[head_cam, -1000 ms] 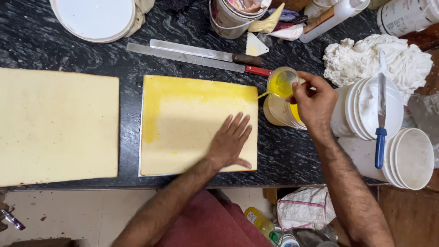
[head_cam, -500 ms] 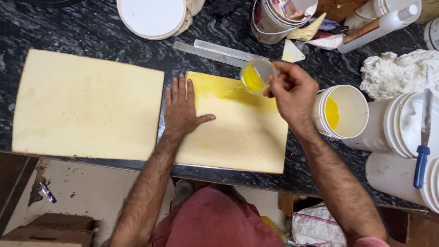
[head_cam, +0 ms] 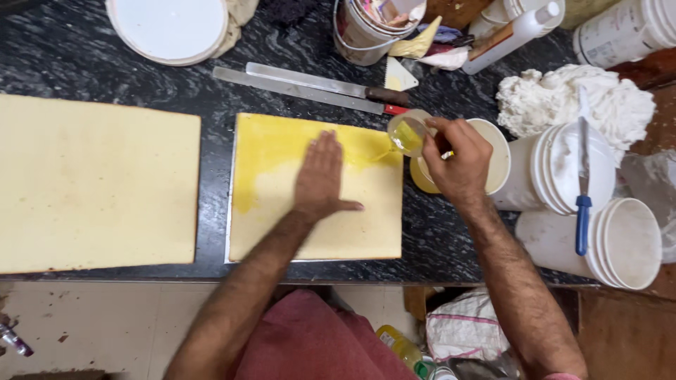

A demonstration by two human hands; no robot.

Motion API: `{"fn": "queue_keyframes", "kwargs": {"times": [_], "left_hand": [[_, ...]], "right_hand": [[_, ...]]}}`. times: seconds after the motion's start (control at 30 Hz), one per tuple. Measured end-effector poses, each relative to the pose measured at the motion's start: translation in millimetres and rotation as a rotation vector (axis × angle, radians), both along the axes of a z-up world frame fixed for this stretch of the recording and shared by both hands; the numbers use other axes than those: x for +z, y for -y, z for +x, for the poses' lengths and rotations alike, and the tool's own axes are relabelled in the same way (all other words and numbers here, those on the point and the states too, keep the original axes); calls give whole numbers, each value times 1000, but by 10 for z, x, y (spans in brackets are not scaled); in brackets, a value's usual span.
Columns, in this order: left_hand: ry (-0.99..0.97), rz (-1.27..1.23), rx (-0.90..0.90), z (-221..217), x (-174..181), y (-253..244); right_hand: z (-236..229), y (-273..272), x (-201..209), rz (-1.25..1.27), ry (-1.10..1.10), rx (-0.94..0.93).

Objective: The person spreads a white paste onto a rectangular panel using a metal spatula, then places a second panel on top. The person pours a yellow liquid onto the top panel and spreads it evenly with their hand. The person then scoops more white paste and spreads it over the yellow layer.

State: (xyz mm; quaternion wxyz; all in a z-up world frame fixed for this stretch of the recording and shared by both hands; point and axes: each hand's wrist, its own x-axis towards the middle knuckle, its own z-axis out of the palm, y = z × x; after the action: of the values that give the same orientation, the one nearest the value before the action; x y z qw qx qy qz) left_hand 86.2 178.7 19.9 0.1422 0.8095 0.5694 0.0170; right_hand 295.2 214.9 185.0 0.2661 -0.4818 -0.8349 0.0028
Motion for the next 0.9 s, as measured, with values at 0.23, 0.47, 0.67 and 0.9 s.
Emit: {"fn": "queue_keyframes", "kwargs": {"times": [0.23, 0.47, 0.67, 0.9], "left_hand": [[-54, -65, -366, 642, 186, 581], [19, -39, 244, -124, -113, 787], [103, 194, 572, -740, -355, 647], [207, 190, 360, -48, -171, 380]], "right_hand": [[326, 173, 32, 12, 146, 27], [-223, 281, -167, 202, 203, 250], [-512, 387, -284, 443, 221, 510], [327, 171, -301, -380, -832, -309]]}}
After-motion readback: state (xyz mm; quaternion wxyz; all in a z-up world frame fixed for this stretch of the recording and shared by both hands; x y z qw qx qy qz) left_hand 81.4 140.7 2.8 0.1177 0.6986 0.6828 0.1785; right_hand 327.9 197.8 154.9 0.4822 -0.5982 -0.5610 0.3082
